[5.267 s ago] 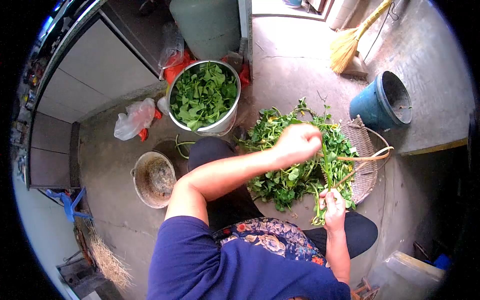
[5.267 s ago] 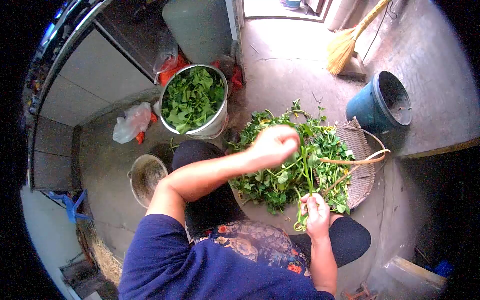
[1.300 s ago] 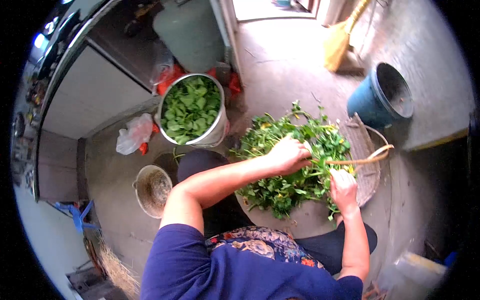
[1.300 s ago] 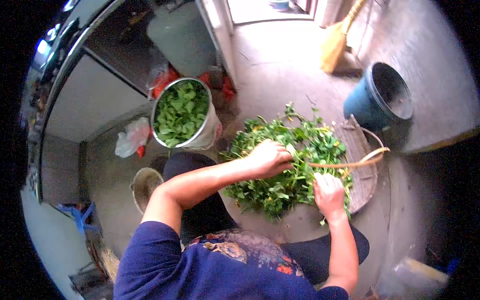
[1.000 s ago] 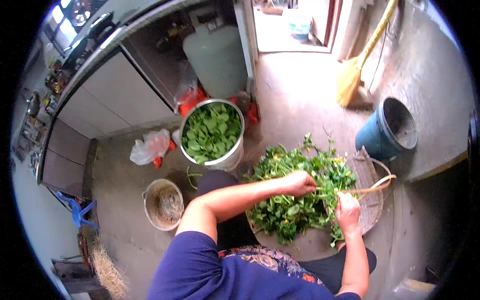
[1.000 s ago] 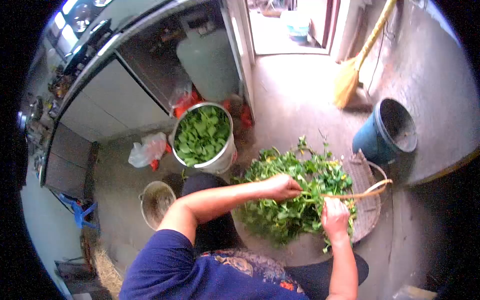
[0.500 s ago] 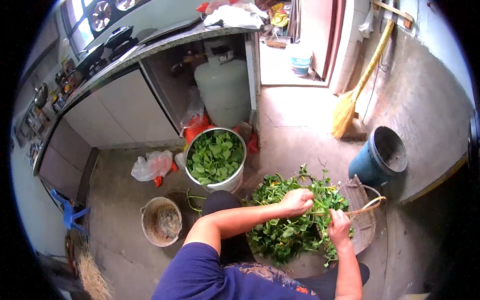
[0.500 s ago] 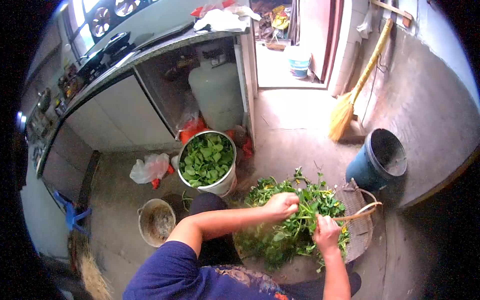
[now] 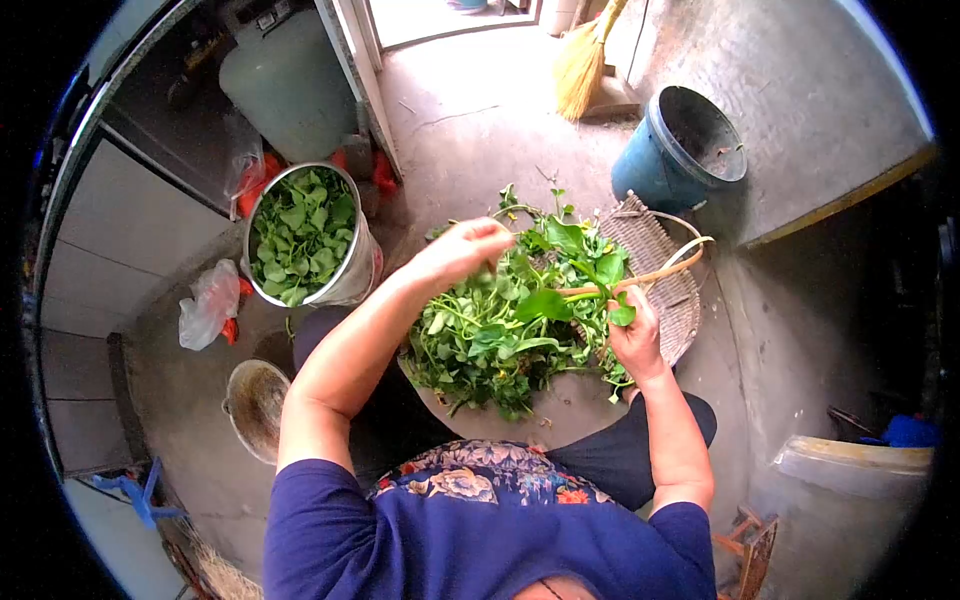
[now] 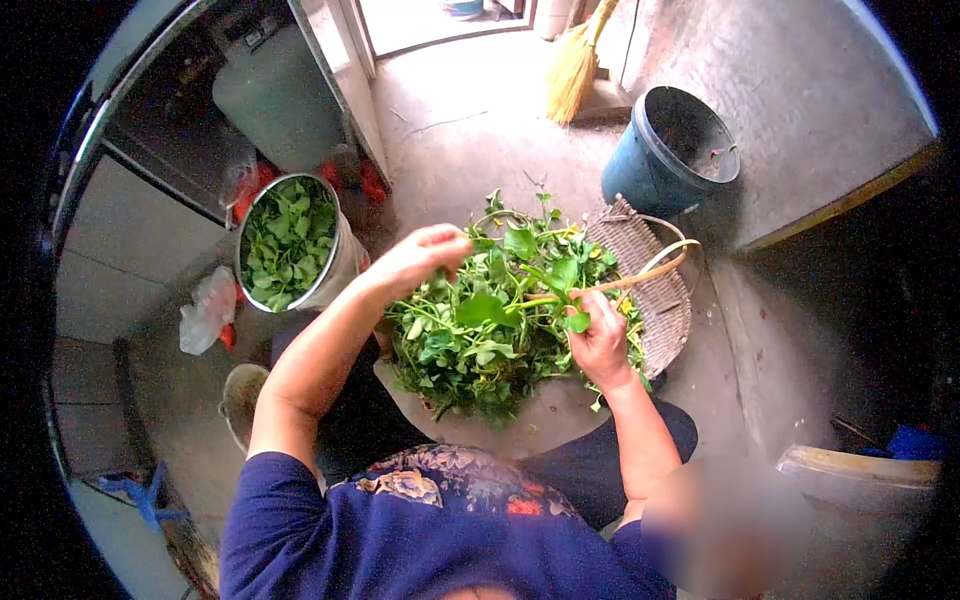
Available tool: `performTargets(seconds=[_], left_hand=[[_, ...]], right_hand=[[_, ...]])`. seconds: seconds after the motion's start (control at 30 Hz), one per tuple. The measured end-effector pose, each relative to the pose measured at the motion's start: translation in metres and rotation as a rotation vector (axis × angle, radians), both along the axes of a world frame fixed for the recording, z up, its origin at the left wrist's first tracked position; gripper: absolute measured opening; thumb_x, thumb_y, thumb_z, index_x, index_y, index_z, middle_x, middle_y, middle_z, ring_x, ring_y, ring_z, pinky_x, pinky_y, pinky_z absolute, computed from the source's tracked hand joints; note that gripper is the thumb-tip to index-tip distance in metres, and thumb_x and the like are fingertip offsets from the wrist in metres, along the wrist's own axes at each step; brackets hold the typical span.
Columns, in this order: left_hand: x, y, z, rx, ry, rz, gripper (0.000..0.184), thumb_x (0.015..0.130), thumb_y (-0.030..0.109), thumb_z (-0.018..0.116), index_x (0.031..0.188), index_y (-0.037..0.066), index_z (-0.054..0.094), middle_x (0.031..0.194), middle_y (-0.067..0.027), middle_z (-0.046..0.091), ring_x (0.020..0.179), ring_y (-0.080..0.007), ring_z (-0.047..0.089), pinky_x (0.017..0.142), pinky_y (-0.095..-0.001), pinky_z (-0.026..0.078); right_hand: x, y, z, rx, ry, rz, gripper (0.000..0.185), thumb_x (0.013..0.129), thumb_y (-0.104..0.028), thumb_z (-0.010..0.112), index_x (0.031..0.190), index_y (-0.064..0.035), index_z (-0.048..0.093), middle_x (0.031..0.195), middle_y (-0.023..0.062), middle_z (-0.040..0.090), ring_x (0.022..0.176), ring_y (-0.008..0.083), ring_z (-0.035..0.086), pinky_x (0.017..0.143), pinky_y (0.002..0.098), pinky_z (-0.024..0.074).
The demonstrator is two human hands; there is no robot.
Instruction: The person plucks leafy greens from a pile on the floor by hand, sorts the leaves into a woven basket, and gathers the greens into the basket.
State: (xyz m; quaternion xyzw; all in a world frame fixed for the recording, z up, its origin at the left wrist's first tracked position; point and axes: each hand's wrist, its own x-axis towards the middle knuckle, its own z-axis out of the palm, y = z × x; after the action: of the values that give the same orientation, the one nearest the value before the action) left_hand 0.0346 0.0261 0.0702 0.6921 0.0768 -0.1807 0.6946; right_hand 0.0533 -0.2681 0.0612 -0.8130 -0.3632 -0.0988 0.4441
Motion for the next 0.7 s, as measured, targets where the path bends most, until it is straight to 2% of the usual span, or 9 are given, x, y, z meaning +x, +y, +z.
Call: performTargets(seconds=[0.03, 0.1, 0.23, 0.27, 0.37, 0.53, 0.63, 0.67, 0.7], left_hand=[[-0.003, -0.007, -0.005, -0.043, 0.024, -0.142, 0.017, 0.091, 0.025, 0.055, 0.092, 0.009, 0.062, 0.073, 0.0030, 0.058, 0.063, -0.0072, 0.053, 0.061, -0.0214, 0.043], [-0.002, -0.022, -0.025, -0.188, 0.022, -0.275, 0.023, 0.090, 0.030, 0.057, 0.088, 0.008, 0.065, 0.065, 0.0071, 0.056, 0.055, -0.0026, 0.047, 0.051, -0.0205, 0.038], [-0.003, -0.029, -0.021, -0.171, 0.095, -0.277, 0.025, 0.087, 0.032, 0.062, 0.083, 0.009, 0.069, 0.063, 0.0079, 0.058, 0.055, -0.0003, 0.046, 0.048, -0.0196, 0.035], [-0.002, -0.025, -0.011, -0.056, 0.181, -0.356, 0.029, 0.084, 0.032, 0.065, 0.086, 0.004, 0.067, 0.075, 0.0027, 0.064, 0.068, -0.0046, 0.054, 0.063, -0.0216, 0.044], [-0.007, -0.024, -0.014, 0.254, 0.002, -0.504, 0.026, 0.083, 0.030, 0.065, 0.082, 0.004, 0.068, 0.068, 0.0022, 0.062, 0.065, -0.0061, 0.054, 0.062, -0.0257, 0.045], [-0.010, -0.031, -0.017, 0.530, -0.316, -0.512, 0.022, 0.078, 0.023, 0.059, 0.085, 0.002, 0.065, 0.069, -0.0150, 0.062, 0.062, -0.0217, 0.060, 0.062, -0.0347, 0.048], [-0.012, -0.033, -0.024, 0.551, -0.507, -0.424, 0.019, 0.078, 0.019, 0.056, 0.080, 0.001, 0.063, 0.069, -0.0118, 0.061, 0.062, -0.0185, 0.059, 0.061, -0.0334, 0.047], [-0.012, -0.034, -0.025, 0.420, -0.271, -0.317, 0.016, 0.078, 0.016, 0.054, 0.078, 0.001, 0.061, 0.069, -0.0061, 0.060, 0.063, -0.0142, 0.056, 0.061, -0.0314, 0.047], [-0.009, -0.034, -0.022, 0.147, -0.067, -0.138, 0.013, 0.080, 0.014, 0.052, 0.079, 0.004, 0.061, 0.071, -0.0012, 0.059, 0.065, -0.0110, 0.055, 0.061, -0.0285, 0.046]], right_hand=[[-0.001, 0.000, 0.000, -0.038, 0.009, 0.004, 0.013, 0.079, -0.001, 0.056, 0.092, 0.0032, 0.055, 0.082, 0.0183, 0.057, 0.070, 0.0362, 0.058, 0.060, 0.0394, 0.0464], [-0.001, 0.001, 0.000, -0.112, 0.028, 0.017, 0.013, 0.079, -0.002, 0.057, 0.091, 0.0028, 0.055, 0.084, 0.0182, 0.058, 0.071, 0.0361, 0.058, 0.061, 0.0389, 0.0473], [0.000, 0.004, -0.002, -0.179, -0.018, -0.007, 0.013, 0.080, -0.006, 0.058, 0.090, 0.0015, 0.056, 0.080, 0.0168, 0.058, 0.070, 0.0351, 0.058, 0.061, 0.0399, 0.0470], [0.001, 0.003, -0.005, -0.208, -0.074, -0.003, 0.014, 0.078, -0.005, 0.058, 0.091, 0.0004, 0.057, 0.078, 0.0149, 0.057, 0.069, 0.0339, 0.058, 0.060, 0.0400, 0.0470], [0.000, 0.006, -0.002, -0.277, -0.114, 0.001, 0.017, 0.074, -0.003, 0.058, 0.091, -0.0010, 0.058, 0.076, 0.0126, 0.056, 0.068, 0.0324, 0.057, 0.059, 0.0400, 0.0470], [-0.002, 0.009, -0.005, -0.345, -0.168, -0.017, 0.023, 0.072, -0.001, 0.057, 0.095, -0.0029, 0.057, 0.074, 0.0114, 0.053, 0.069, 0.0315, 0.056, 0.060, 0.0401, 0.0462], [-0.003, 0.010, -0.004, -0.309, -0.142, -0.011, 0.023, 0.072, -0.001, 0.057, 0.095, -0.0030, 0.057, 0.074, 0.0117, 0.053, 0.070, 0.0316, 0.056, 0.060, 0.0402, 0.0462], [-0.003, 0.009, -0.006, -0.312, -0.146, 0.001, 0.023, 0.072, -0.001, 0.057, 0.095, -0.0025, 0.057, 0.075, 0.0120, 0.054, 0.069, 0.0320, 0.056, 0.060, 0.0405, 0.0461], [-0.003, 0.009, -0.007, -0.280, -0.127, -0.004, 0.020, 0.074, -0.002, 0.057, 0.094, -0.0011, 0.057, 0.075, 0.0129, 0.054, 0.067, 0.0325, 0.056, 0.058, 0.0400, 0.0455]])
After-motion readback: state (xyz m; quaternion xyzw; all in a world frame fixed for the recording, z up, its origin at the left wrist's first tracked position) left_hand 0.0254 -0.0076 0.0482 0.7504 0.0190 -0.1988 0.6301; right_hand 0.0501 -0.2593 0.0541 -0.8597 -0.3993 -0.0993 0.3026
